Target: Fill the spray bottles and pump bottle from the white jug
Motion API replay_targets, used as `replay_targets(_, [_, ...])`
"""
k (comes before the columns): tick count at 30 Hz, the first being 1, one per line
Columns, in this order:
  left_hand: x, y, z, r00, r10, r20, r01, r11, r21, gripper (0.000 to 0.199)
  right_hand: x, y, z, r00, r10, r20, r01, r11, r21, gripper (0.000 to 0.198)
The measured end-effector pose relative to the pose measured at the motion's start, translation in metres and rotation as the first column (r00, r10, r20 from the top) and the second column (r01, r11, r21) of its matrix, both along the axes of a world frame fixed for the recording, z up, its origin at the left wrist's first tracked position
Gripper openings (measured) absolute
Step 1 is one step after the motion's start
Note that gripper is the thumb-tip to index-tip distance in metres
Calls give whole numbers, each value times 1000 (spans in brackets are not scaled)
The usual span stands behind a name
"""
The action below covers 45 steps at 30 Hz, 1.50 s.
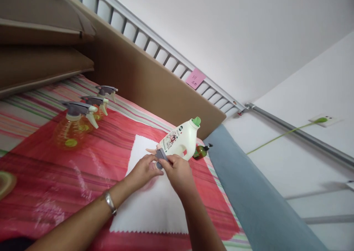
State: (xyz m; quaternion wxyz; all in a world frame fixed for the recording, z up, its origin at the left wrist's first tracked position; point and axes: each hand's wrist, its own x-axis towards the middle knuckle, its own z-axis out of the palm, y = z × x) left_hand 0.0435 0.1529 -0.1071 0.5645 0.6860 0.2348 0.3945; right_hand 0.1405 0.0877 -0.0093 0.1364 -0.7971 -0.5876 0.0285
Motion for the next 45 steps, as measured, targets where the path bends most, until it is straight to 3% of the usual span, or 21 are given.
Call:
replay_targets(3, [-5, 8, 2, 983, -181, 38, 177, 981, 72, 25, 1, -1, -1, 1000, 8, 4, -8, 1000, -9, 27])
replay_targets(5, [-6, 9, 1, 975, -219, 49, 215, 974, 76, 34, 2, -1, -1, 1000, 6, 1, -6, 1000, -9, 27])
replay_targets(9, [3, 2, -4, 998, -14, 60, 17, 999, -50, 51, 2, 0, -1, 1000, 6, -20, -6, 1000, -5, 28])
replay_targets(12, [6, 0, -7, 996, 82, 33, -81, 995, -52, 31, 3, 1, -2, 1000, 6, -5, -6, 1000, -9, 28])
replay_targets(16, [-2, 9, -3, 990, -131, 51, 128, 990, 61, 18, 6, 0, -2, 1000, 4, -4, -4, 1000, -9, 27])
replay_targets(18, [-5, 10, -2, 976, -211, 48, 206, 974, 91, 25, 6, -1, -1, 1000, 4, -11, -4, 1000, -5, 27])
replay_targets(20, [-3, 7, -2, 985, -170, 40, 168, 984, 59, 42, 5, -2, -1, 1000, 1, -18, -1, 1000, -7, 27])
replay_targets(22, [2, 1, -4, 999, -44, 24, 44, 999, -8, 54, 4, -2, -1, 1000, 0, -26, 0, 1000, -9, 26])
replay_targets(25, [6, -4, -5, 996, 85, 11, -85, 996, -18, 36, 4, -1, -2, 1000, 2, -27, -2, 1000, -11, 27])
replay_targets(29, [-1, 5, -2, 999, -30, 29, 29, 999, 46, 18, 7, -1, -2, 1000, 4, -8, -4, 1000, -17, 27])
replay_targets(32, [-6, 10, 2, 995, -96, 39, 93, 993, 76, 18, 7, -2, -1, 1000, 1, -9, -1, 1000, -11, 27])
replay_targets(35, [-4, 5, 2, 1000, -5, -7, 5, 999, 45, 31, 5, -3, -1, 1000, 0, -1, 0, 1000, -12, 28])
replay_targets(38, [1, -1, 1, 995, 88, -43, -86, 996, 34, 28, 3, -4, -1, 1000, 3, 14, -3, 1000, -15, 28])
replay_targets(45, [-1, 2, 2, 1000, 2, 12, -4, 996, 95, 21, 3, -3, 0, 1000, 11, 23, -11, 1000, -17, 29])
